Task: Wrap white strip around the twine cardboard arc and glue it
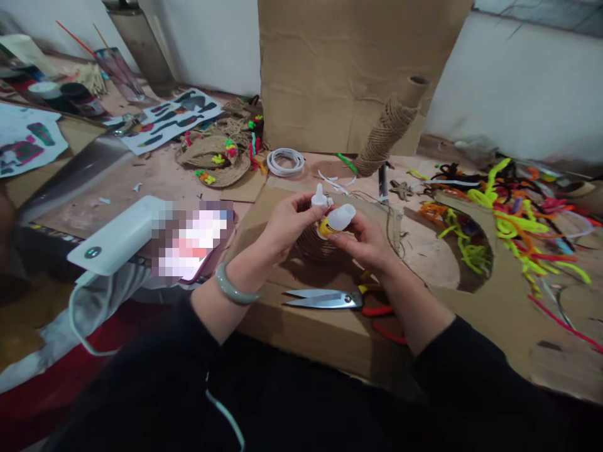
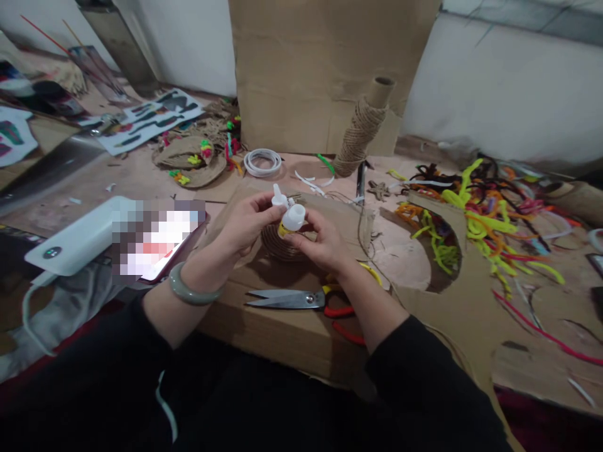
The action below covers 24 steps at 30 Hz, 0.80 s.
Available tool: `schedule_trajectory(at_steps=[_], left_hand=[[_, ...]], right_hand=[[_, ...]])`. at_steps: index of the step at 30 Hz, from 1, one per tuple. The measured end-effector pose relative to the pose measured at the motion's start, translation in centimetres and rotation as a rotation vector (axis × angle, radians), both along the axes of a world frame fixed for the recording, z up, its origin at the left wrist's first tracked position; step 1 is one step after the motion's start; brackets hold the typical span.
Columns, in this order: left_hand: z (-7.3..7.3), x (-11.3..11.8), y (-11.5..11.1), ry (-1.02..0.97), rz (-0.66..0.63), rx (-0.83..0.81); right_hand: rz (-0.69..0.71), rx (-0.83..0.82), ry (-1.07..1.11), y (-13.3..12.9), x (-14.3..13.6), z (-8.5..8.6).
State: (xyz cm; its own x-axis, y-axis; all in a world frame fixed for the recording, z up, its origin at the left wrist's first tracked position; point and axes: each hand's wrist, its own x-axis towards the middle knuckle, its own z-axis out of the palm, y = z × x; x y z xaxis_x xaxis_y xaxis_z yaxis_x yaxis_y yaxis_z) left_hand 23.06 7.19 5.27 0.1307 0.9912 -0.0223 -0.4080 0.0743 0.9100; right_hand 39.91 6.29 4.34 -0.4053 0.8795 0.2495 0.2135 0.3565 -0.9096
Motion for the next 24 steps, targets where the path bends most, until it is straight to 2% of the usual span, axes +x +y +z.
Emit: schedule_trajectory(at_steps=[2,5,8,10,13,16,20,24], left_hand=[[0.0,-0.1,0.0,-0.039,0.002,-0.047],[0.1,-0.1,0.0,-0.165,0.012,-0.203],[0.1,0.4,-0.2,-0.249,-0.020,-0.300],[0.0,1.0,-0.2,-0.259,0.000,-0.298],[-0.2,1.8,-0.2,-0.239,0.131,-0.264],[-0.1,2.3,-0.3,-0.186,0.232,-0.235],[-0.1,2.2,-0.6,-0.109,0.260,-0.198],[-0.1,1.9,-0.9,-0.066,0.249,-0.151]], right_hand=[[-0.039,0.012,0.006,0.2,0.0,-0.1],[-0.151,0.101,-0.020,0.5,-0.2,-0.3],[-0.163,0.204,-0.091,0.7,-0.5,-0.3],[-0.172,0.236,-0.133,0.8,-0.7,-0.3],[-0.207,0.260,-0.198,0.6,-1.3,-0.1],[-0.155,0.346,-0.296,0.2,-1.8,0.0],[-0.100,0.453,-0.366,-0.5,-1.6,1.0],[-0.173,0.525,-0.274,-1.1,-0.9,2.5]])
